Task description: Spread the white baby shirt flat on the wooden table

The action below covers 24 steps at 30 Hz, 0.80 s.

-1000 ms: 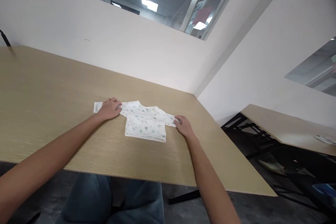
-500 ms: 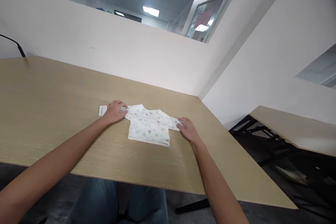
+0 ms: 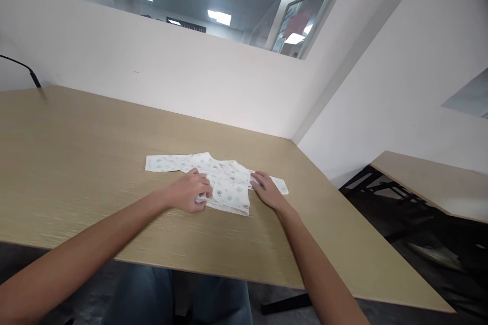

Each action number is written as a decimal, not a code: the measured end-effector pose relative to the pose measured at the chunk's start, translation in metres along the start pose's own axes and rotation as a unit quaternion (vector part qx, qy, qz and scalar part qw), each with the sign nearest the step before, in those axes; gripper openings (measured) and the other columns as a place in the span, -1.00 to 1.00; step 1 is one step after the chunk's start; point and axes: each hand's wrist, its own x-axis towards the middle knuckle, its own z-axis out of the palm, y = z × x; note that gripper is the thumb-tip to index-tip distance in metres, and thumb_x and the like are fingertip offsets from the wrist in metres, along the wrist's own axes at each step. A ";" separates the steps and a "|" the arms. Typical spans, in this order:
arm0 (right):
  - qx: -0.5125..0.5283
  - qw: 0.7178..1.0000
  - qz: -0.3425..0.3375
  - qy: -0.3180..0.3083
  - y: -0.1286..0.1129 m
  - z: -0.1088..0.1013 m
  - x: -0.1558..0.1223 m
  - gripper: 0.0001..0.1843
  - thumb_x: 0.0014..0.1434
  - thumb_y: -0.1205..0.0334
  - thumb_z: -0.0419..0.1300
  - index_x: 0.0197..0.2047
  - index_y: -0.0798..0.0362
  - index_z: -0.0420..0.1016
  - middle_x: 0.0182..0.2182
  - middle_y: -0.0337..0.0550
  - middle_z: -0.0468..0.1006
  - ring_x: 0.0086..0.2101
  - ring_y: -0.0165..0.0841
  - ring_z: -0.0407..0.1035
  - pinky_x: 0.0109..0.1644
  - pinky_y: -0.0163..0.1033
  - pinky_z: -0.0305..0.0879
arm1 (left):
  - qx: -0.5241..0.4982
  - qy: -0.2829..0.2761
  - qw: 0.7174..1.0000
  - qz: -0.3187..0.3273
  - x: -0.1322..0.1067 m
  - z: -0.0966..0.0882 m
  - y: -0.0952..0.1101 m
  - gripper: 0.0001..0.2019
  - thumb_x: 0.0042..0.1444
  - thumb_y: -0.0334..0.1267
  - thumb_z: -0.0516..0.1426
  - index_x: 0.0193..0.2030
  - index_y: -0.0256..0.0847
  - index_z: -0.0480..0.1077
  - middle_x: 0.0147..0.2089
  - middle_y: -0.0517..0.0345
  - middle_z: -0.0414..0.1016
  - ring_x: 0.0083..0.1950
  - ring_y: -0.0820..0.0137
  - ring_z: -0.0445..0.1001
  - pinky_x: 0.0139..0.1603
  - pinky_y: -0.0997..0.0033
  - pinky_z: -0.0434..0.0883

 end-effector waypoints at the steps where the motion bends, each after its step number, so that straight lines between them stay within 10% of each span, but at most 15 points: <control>1: -0.003 1.000 0.002 -0.004 0.001 0.000 0.000 -0.45 0.36 -0.15 0.02 0.23 0.00 0.45 0.32 0.05 0.23 0.32 -0.09 0.12 0.45 0.09 0.02 | 0.003 -0.001 1.000 0.001 0.000 -0.001 0.000 -0.89 -0.05 -0.37 0.18 -0.33 -0.14 0.40 -0.31 0.19 0.54 -0.17 0.27 0.47 0.00 0.16 0.18; 15: -0.015 0.999 0.026 -0.014 0.008 0.002 0.004 -0.47 0.35 -0.01 0.00 0.24 0.09 0.43 0.35 0.12 0.19 0.35 -0.09 0.08 0.47 0.05 -0.03 | -0.248 -0.021 0.968 -0.033 -0.012 -0.054 -0.013 -0.95 0.07 -0.36 0.15 -0.36 -0.16 0.44 -0.33 0.17 0.52 -0.27 0.35 0.46 -0.12 0.30 0.37; 21: 0.045 0.996 -0.031 0.072 -0.028 -0.009 -0.008 -0.46 0.31 -0.02 0.08 0.28 -0.01 0.36 0.31 0.01 0.27 0.29 -0.12 0.15 0.40 0.04 0.09 | -0.144 0.109 0.957 -0.228 -0.024 -0.021 -0.069 -0.66 0.33 0.06 0.05 -0.10 -0.07 0.56 -0.05 0.04 0.52 0.03 0.19 0.46 0.09 0.16 0.38; 24: 0.140 0.989 -0.044 -0.015 -0.067 -0.020 -0.023 -0.59 0.32 -0.11 0.11 -0.03 -0.01 0.57 -0.02 -0.05 0.54 -0.04 -0.20 0.42 0.03 -0.12 0.39 | -0.025 0.106 0.958 -0.267 -0.029 -0.001 -0.094 -0.57 0.36 0.06 -0.05 0.05 -0.09 0.53 0.04 -0.01 0.47 0.15 0.12 0.37 0.24 0.01 0.26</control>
